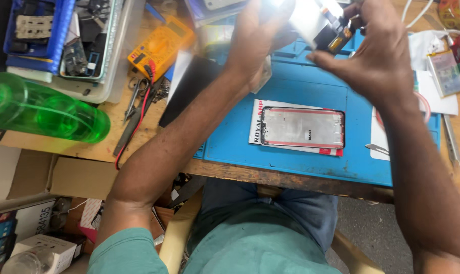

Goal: The person applies adhesive to the edges of a phone frame, removes protective film from a replacement screen, and fits a battery and internal components into the chassis.

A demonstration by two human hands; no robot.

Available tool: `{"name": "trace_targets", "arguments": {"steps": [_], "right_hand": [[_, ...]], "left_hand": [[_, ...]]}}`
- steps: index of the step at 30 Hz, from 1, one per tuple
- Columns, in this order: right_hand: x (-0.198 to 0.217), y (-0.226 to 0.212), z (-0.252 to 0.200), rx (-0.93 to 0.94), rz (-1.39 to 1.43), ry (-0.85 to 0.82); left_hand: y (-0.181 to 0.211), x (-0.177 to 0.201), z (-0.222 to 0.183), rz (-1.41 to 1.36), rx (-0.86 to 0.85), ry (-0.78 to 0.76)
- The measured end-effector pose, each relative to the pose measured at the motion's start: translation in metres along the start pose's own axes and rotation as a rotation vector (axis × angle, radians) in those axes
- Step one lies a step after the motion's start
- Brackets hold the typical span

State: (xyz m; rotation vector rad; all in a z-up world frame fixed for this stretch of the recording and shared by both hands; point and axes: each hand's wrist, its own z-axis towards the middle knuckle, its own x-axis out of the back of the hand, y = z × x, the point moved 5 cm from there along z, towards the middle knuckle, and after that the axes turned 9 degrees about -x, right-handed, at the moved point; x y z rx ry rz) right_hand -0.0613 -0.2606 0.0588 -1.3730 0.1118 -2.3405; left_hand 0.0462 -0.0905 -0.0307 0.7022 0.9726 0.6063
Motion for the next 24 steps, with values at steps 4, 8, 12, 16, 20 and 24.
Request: {"name": "trace_targets", "arguments": {"steps": [4, 8, 12, 16, 20, 24], "right_hand": [[0.010, -0.003, -0.027, -0.119, 0.259, 0.020], [-0.015, 0.025, -0.039, -0.527, 1.352, -0.334], [-0.028, 0.019, -0.047, -0.460, 1.675, -0.594], [-0.026, 0.009, -0.052, -0.361, 1.635, -0.678], [-0.025, 0.012, -0.048, -0.301, 1.627, -0.516], [-0.032, 0.020, -0.048, -0.354, 1.690, -0.435]], "left_hand": [[0.001, -0.010, 0.002, -0.042, -0.110, -0.068], [0.007, -0.012, -0.006, -0.015, -0.042, -0.189], [0.008, -0.019, -0.012, -0.024, 0.013, -0.303], [0.014, -0.027, -0.016, -0.037, 0.009, -0.387], [0.037, -0.037, -0.016, 0.286, -0.256, -0.238], [0.061, -0.056, -0.039, 0.886, -0.476, -0.225]]}}
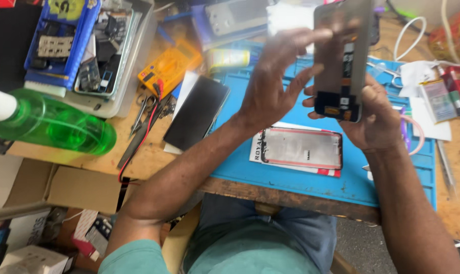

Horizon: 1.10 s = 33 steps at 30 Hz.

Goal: The person applies adhesive to the edges of a phone frame, removes protective film from a replacement screen, and fits a battery and internal components into the chassis.

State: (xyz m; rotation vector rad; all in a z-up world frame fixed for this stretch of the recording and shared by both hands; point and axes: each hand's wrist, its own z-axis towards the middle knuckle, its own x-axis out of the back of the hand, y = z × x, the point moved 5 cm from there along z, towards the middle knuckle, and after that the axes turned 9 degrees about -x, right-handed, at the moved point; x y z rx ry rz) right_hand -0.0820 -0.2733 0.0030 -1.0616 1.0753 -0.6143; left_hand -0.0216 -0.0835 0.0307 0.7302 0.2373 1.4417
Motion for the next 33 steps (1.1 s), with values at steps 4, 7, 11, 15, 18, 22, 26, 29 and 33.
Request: {"name": "trace_targets", "arguments": {"steps": [4, 7, 11, 15, 18, 22, 26, 29, 33], "right_hand": [[0.009, 0.006, -0.001, 0.006, -0.063, 0.096], [0.010, 0.006, 0.000, 0.012, -0.113, 0.104], [0.007, 0.000, 0.000, 0.039, -0.155, 0.105], [0.008, -0.007, -0.003, 0.120, -0.107, 0.206], [0.012, -0.014, -0.004, 0.190, -0.046, 0.283], [0.017, -0.021, -0.008, 0.238, -0.038, 0.360], [0.016, -0.026, -0.010, 0.305, -0.066, 0.334], [0.014, -0.031, -0.011, 0.381, -0.131, 0.275], [0.016, -0.036, -0.013, 0.435, -0.208, 0.243]], "left_hand": [[0.021, -0.002, -0.002, 0.008, -0.176, -0.021], [0.021, 0.001, 0.001, 0.023, -0.171, -0.006], [0.017, 0.007, 0.004, 0.005, -0.121, -0.023], [0.026, 0.010, 0.005, 0.078, -0.320, -0.039], [0.031, 0.006, 0.006, 0.114, -0.424, -0.103], [0.036, 0.003, 0.001, 0.190, -0.512, -0.145], [0.038, 0.001, -0.002, 0.243, -0.551, -0.155], [0.035, 0.002, -0.002, 0.194, -0.493, -0.164], [0.020, -0.003, 0.000, -0.298, -0.254, -0.248]]}}
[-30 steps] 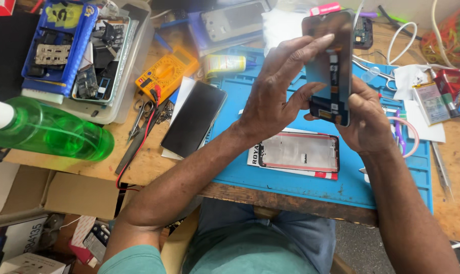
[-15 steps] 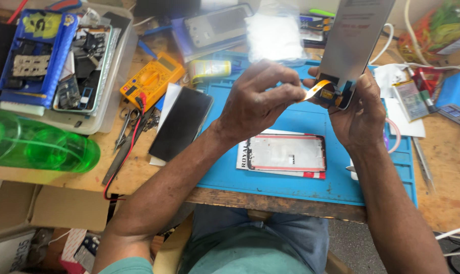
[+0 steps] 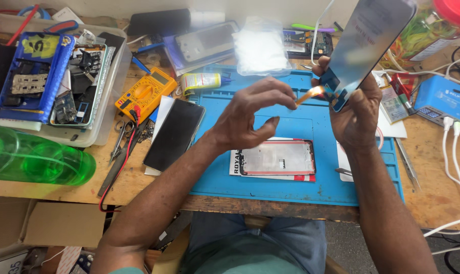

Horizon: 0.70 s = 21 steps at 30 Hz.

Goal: The person applies adhesive to the edges of a phone frame, removes protective film from a replacement screen, and fits a battery and internal components into the chassis.

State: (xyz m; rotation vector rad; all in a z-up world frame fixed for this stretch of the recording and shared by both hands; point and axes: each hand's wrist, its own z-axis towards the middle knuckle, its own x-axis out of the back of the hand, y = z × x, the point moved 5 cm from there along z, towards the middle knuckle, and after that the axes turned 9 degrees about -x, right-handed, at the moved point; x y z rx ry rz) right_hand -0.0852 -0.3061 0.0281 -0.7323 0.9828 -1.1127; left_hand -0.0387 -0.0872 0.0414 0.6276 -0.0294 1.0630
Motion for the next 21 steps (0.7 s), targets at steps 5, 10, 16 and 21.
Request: {"name": "trace_targets", "arguments": {"steps": [5, 10, 16, 21], "right_hand": [[-0.001, 0.000, -0.004, 0.019, -0.129, -0.069], [-0.011, 0.004, -0.006, -0.010, -0.308, -0.169], [-0.020, 0.005, -0.006, -0.020, -0.487, -0.201], [-0.018, 0.008, -0.006, -0.069, -0.378, -0.192]], "left_hand": [[-0.040, -0.018, -0.015, -0.561, 0.591, 0.200], [-0.047, -0.025, -0.018, -0.587, 0.713, 0.082], [-0.039, -0.021, -0.018, -1.033, 0.760, 0.200], [-0.043, -0.022, -0.020, -0.945, 0.756, 0.083]]}}
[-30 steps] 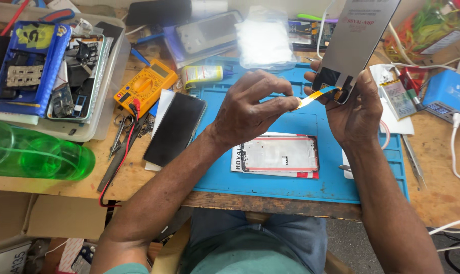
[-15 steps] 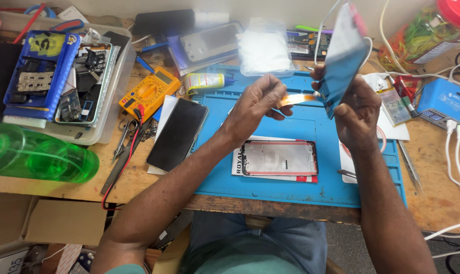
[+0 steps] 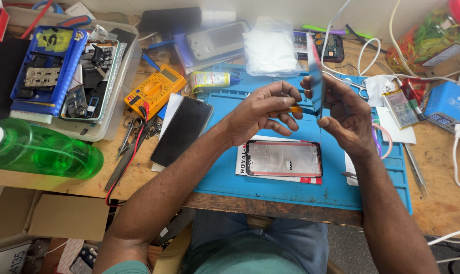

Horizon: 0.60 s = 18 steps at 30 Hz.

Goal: The person applies adhesive to the edges of a phone frame, removes protective film from a replacement screen, and fits a battery and internal components into the chassis.

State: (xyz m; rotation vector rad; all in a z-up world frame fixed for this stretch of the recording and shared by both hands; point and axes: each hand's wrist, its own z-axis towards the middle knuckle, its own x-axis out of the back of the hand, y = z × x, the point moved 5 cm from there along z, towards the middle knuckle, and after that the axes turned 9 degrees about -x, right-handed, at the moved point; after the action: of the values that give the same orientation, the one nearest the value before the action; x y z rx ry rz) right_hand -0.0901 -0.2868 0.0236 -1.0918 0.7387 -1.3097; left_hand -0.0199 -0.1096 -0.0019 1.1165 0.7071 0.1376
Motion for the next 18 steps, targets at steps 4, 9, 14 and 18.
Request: {"name": "trace_targets", "arguments": {"steps": [4, 9, 14, 18], "right_hand": [[0.002, 0.002, 0.000, 0.005, 0.085, 0.026], [0.002, 0.007, 0.000, -0.036, 0.254, 0.027], [0.000, 0.014, -0.001, -0.080, 0.309, 0.034], [0.000, 0.018, -0.001, -0.100, 0.330, 0.030]], "left_hand": [[-0.001, 0.003, 0.000, 0.112, -0.054, 0.001], [-0.007, 0.002, 0.002, 0.136, -0.052, -0.011], [-0.013, 0.001, 0.002, 0.117, -0.033, -0.025], [-0.014, 0.000, 0.002, 0.086, -0.020, -0.033]]}}
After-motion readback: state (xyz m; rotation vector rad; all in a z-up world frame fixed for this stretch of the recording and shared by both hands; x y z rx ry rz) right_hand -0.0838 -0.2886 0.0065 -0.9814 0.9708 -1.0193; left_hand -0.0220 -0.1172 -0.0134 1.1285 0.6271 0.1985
